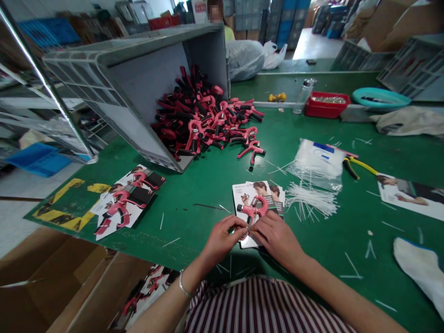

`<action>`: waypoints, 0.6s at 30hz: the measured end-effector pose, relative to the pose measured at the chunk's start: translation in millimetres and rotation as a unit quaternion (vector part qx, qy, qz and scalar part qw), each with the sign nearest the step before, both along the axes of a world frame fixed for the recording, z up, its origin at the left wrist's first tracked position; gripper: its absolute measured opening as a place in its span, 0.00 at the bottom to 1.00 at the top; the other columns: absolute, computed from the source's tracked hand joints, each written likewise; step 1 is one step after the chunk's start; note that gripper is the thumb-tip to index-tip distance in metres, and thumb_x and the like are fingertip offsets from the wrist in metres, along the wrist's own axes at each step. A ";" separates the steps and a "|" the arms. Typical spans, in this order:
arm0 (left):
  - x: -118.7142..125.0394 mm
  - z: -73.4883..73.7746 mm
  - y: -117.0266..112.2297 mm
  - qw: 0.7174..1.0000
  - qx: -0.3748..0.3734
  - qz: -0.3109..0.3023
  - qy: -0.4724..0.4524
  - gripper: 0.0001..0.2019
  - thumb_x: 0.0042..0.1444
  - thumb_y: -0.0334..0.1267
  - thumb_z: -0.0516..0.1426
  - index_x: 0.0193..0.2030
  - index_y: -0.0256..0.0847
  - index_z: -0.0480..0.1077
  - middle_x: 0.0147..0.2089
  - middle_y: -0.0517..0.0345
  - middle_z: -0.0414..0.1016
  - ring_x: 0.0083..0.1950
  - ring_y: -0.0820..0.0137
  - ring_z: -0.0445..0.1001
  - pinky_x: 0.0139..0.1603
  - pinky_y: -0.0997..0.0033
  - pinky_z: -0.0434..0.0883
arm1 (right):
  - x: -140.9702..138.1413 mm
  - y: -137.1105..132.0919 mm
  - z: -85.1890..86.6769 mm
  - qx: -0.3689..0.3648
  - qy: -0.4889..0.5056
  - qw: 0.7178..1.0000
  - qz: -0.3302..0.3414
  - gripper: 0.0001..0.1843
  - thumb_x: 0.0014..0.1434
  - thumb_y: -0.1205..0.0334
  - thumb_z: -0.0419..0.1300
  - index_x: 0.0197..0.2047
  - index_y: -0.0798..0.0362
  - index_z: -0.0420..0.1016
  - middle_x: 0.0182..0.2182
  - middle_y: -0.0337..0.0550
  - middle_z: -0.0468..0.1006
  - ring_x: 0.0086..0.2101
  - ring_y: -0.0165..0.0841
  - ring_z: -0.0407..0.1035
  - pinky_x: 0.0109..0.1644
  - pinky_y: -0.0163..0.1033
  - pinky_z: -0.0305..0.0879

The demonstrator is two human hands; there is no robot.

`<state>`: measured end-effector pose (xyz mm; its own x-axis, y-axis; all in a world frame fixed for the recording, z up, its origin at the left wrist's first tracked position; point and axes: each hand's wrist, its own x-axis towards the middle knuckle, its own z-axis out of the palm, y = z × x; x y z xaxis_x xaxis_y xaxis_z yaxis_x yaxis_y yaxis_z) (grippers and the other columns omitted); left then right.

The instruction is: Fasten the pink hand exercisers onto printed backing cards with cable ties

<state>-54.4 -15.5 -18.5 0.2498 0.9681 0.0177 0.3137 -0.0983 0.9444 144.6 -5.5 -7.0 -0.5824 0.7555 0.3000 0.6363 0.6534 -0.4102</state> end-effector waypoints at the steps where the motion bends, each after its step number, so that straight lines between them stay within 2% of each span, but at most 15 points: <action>1: -0.7 0.5 0.2 1.000 0.001 0.001 0.001 0.03 0.58 0.35 0.60 0.37 0.40 0.76 0.35 0.59 0.75 0.37 0.72 0.74 0.41 0.75 0.69 | -0.1 -0.2 0.1 0.005 -0.006 1.000 0.002 0.12 0.68 0.61 0.55 0.35 0.54 0.75 0.32 0.46 0.77 0.35 0.37 0.64 0.43 0.43 0.60; 6: -4.0 1.3 1.0 1.000 -0.003 0.004 0.008 0.03 0.57 0.34 0.61 0.37 0.40 0.75 0.36 0.58 0.76 0.37 0.71 0.74 0.42 0.74 0.69 | -0.4 -0.7 1.1 0.015 -0.013 1.000 -0.004 0.11 0.68 0.62 0.54 0.35 0.55 0.74 0.34 0.47 0.77 0.36 0.37 0.65 0.43 0.43 0.61; 11: -4.9 1.4 0.9 0.999 0.020 -0.025 0.030 0.03 0.59 0.35 0.60 0.37 0.40 0.75 0.36 0.58 0.76 0.39 0.70 0.74 0.44 0.72 0.69 | -1.9 -2.7 1.2 0.008 0.001 1.000 -0.007 0.11 0.68 0.62 0.54 0.35 0.54 0.75 0.33 0.47 0.77 0.35 0.37 0.65 0.41 0.42 0.61; 18: -4.9 4.8 0.2 0.988 0.074 -0.060 0.123 0.03 0.60 0.35 0.58 0.37 0.41 0.73 0.37 0.57 0.76 0.42 0.68 0.72 0.46 0.70 0.67 | -3.9 -5.1 4.5 0.008 0.022 1.000 -0.002 0.14 0.69 0.62 0.52 0.33 0.54 0.74 0.30 0.46 0.75 0.34 0.37 0.65 0.41 0.43 0.64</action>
<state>-59.3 -15.3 -13.7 0.3761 0.9230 0.0810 0.5097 -0.2791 0.8138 140.6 -10.6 -2.5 -0.5651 0.7527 0.3379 0.6201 0.6576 -0.4279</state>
